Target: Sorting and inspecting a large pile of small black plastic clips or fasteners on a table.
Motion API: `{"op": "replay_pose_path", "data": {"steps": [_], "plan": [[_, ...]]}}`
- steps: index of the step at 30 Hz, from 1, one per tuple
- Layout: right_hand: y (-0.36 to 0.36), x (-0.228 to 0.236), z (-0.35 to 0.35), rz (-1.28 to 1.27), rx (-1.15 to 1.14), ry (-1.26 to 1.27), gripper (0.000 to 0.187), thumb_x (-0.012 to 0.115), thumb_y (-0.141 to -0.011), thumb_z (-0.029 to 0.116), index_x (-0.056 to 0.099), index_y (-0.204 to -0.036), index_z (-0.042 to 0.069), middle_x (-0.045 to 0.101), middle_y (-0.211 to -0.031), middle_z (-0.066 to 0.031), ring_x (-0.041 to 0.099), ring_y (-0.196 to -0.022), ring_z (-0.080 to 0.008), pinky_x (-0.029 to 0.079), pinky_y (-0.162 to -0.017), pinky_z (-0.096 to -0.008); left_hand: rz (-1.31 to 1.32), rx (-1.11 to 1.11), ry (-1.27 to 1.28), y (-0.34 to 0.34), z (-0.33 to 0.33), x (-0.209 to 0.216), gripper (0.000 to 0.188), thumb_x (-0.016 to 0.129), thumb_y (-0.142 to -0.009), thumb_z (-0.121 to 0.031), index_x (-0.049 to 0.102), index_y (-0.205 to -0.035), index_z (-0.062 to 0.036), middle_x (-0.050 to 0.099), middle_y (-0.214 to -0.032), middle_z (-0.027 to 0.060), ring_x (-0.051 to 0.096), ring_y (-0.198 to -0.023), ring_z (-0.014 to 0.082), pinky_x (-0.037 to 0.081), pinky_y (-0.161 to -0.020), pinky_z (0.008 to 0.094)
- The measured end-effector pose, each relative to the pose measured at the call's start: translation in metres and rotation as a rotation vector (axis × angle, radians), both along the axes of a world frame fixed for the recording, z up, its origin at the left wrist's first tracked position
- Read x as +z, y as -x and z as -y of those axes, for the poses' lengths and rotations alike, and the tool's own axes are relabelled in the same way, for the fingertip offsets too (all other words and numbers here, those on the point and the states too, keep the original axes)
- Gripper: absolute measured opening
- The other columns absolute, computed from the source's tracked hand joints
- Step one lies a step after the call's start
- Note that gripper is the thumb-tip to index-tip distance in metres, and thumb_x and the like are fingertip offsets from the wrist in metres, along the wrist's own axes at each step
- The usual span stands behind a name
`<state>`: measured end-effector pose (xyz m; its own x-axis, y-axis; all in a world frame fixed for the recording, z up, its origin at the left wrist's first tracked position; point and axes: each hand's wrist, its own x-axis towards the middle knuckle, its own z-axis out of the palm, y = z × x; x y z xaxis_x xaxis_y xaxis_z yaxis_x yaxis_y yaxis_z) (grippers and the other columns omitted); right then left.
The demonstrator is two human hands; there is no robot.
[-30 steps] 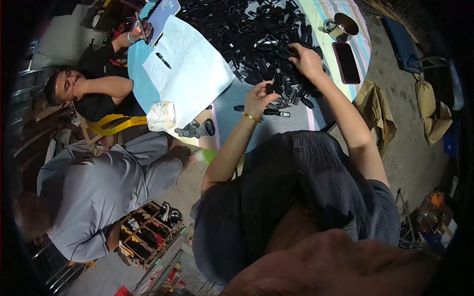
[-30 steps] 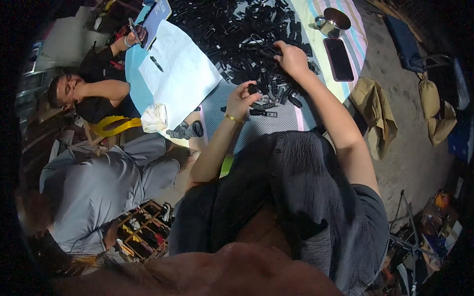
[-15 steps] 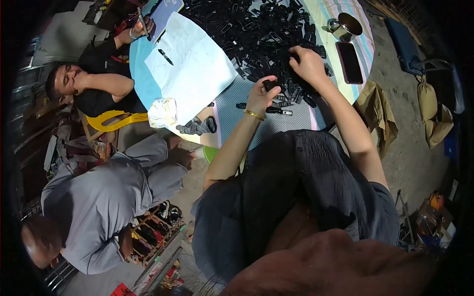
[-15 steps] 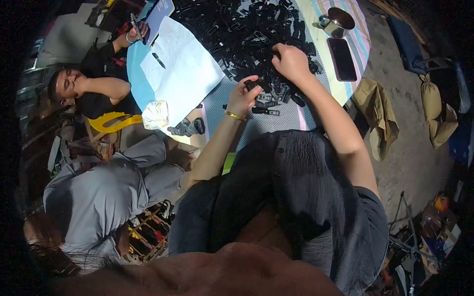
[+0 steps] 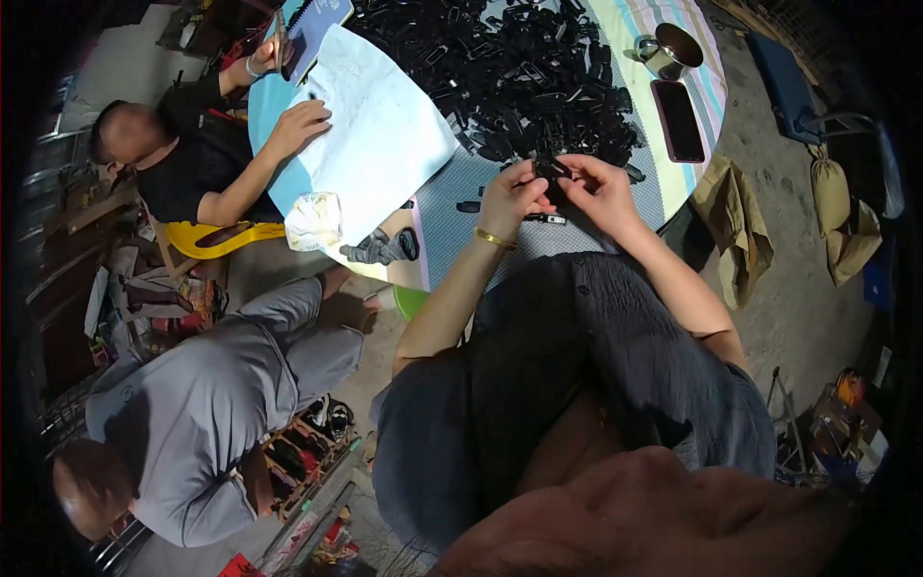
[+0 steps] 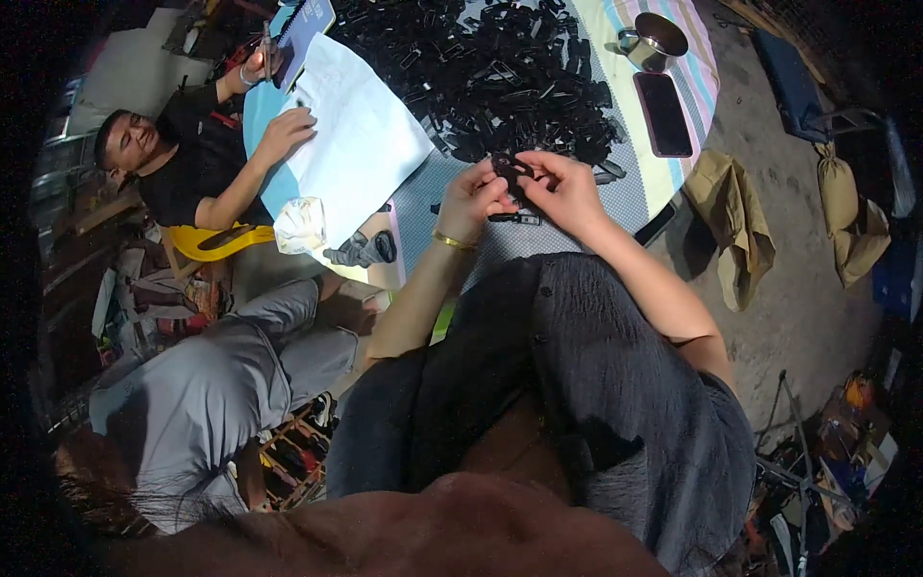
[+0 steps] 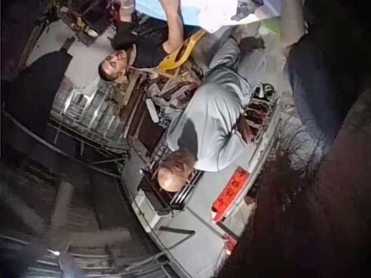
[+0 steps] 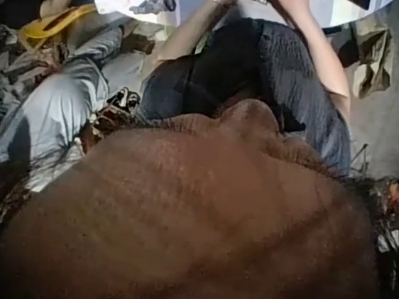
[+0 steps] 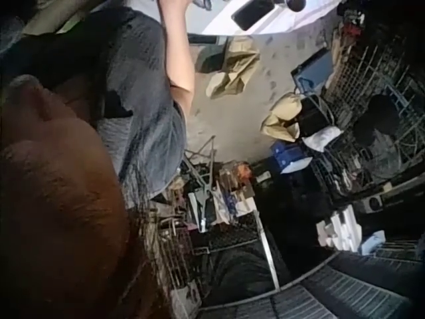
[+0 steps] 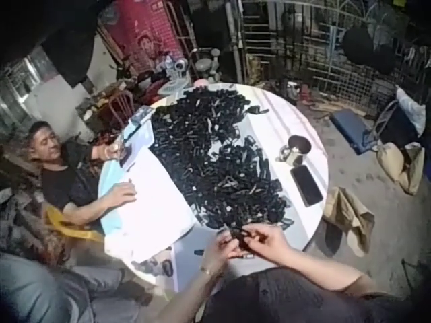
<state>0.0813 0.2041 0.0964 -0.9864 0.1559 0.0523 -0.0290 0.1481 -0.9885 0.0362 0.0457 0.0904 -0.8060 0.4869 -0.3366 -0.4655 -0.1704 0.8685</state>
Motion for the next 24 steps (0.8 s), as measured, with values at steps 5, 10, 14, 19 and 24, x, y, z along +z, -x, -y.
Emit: {"op": "replay_pose_path", "data": {"steps": [5, 10, 14, 19, 24], "plan": [[-0.009, -0.002, 0.004, 0.011, -0.023, 0.033, 0.027, 0.064, -0.074, -0.001, 0.060, -0.101, -0.001, 0.061, -0.077, -0.0005, 0.051, -0.063, -0.0020, 0.042, -0.057, -0.0162, -0.033, 0.139, 0.072, -0.004, -0.001, 0.001, 0.029, 0.066, -0.073, -0.002, 0.058, -0.101, -0.0012, 0.056, -0.072, 0.0002, 0.051, -0.053, 0.0066, 0.044, -0.047, 0.0190], [-0.010, -0.009, 0.006, -0.042, -0.059, 0.028, 0.026, 0.064, -0.073, -0.002, 0.061, -0.099, -0.001, 0.060, -0.076, 0.0001, 0.051, -0.064, -0.0020, 0.042, -0.057, -0.0160, -0.141, 0.177, -0.018, -0.006, -0.002, -0.011, 0.030, 0.066, -0.072, -0.001, 0.059, -0.101, -0.0010, 0.061, -0.081, 0.0021, 0.055, -0.064, 0.0078, 0.046, -0.055, 0.0191], [-0.015, -0.007, 0.007, -0.008, -0.033, 0.117, 0.026, 0.064, -0.072, -0.003, 0.061, -0.098, -0.002, 0.059, -0.077, -0.0011, 0.052, -0.065, -0.0025, 0.042, -0.057, -0.0158, -0.165, 0.154, -0.001, -0.004, -0.002, -0.006, 0.032, 0.065, -0.073, 0.001, 0.060, -0.104, 0.0001, 0.063, -0.089, 0.0056, 0.058, -0.074, 0.0101, 0.047, -0.062, 0.0204], [-0.015, -0.005, 0.010, -0.077, -0.053, 0.031, 0.025, 0.065, -0.072, -0.004, 0.061, -0.096, -0.004, 0.059, -0.081, -0.0033, 0.053, -0.064, -0.0032, 0.043, -0.055, -0.0163, -0.178, 0.144, 0.014, -0.003, 0.001, -0.006, 0.032, 0.064, -0.073, 0.003, 0.060, -0.104, 0.0004, 0.063, -0.089, 0.0055, 0.058, -0.073, 0.0099, 0.048, -0.062, 0.0210], [-0.015, -0.001, 0.008, -0.179, -0.071, -0.120, 0.026, 0.066, -0.069, -0.003, 0.061, -0.095, -0.004, 0.060, -0.082, -0.0069, 0.055, -0.063, -0.0061, 0.045, -0.055, -0.0179, -0.156, 0.122, 0.010, -0.003, 0.001, -0.007, 0.031, 0.064, -0.073, 0.002, 0.060, -0.104, 0.0009, 0.064, -0.088, 0.0056, 0.058, -0.072, 0.0095, 0.048, -0.063, 0.0211]]}}
